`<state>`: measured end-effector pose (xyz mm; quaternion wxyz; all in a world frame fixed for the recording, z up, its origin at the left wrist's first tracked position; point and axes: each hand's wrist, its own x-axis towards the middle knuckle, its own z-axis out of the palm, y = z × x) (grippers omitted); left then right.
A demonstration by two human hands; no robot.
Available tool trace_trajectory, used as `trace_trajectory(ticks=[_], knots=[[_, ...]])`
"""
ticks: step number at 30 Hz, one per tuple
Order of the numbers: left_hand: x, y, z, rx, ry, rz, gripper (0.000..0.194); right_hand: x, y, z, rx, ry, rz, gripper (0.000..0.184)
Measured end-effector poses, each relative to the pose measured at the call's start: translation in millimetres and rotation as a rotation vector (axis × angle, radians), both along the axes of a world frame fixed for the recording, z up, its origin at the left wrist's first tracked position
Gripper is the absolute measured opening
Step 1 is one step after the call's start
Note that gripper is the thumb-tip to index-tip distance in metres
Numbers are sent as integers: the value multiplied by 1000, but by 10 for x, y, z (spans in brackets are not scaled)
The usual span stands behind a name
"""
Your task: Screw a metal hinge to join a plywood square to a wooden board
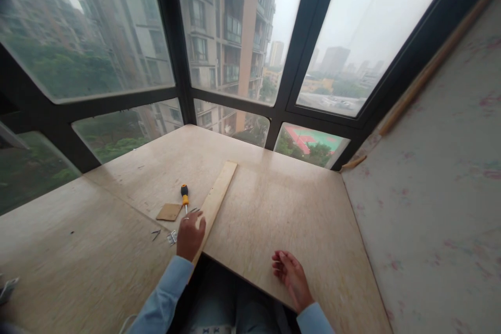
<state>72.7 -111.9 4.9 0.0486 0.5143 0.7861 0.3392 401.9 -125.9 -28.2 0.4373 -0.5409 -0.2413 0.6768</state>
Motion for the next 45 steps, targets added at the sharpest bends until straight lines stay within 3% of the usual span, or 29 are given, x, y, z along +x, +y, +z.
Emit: trace_trajectory(ticks=[3,6,8,10,15,22,30,35,39,45], knots=[[646,-145,-48,-125,-208,-157,16,340,-117,-58,39,-103,-138,52],[1238,-299,-194,-282,-245,-370,21,610,-207,-134,201,-328,-163,49],[1523,-363,-302,-300,-211,-440,25,773,-250,-205,330,-509,-142,51],[1712,-369,-398,-293,-175,-507,28,915,-279,-289,401,-640,-118,52],[1920,-175,-596,-257,-79,-595,30,1061,-291,-476,500,-711,-87,48],[1974,-44,-783,-267,33,-416,35,899,-215,-501,734,-1231,-122,36],[1960,-139,-818,-57,58,-473,34,895,-253,-498,764,-1264,-105,36],[1879,-169,-774,-65,-177,-545,38,872,-240,-497,718,-1237,-115,40],[1629,-199,-634,-128,-498,-515,48,885,-255,-481,605,-1185,-102,48],[950,-123,-110,9,-710,-115,50,1007,-248,-526,340,-1072,3,60]])
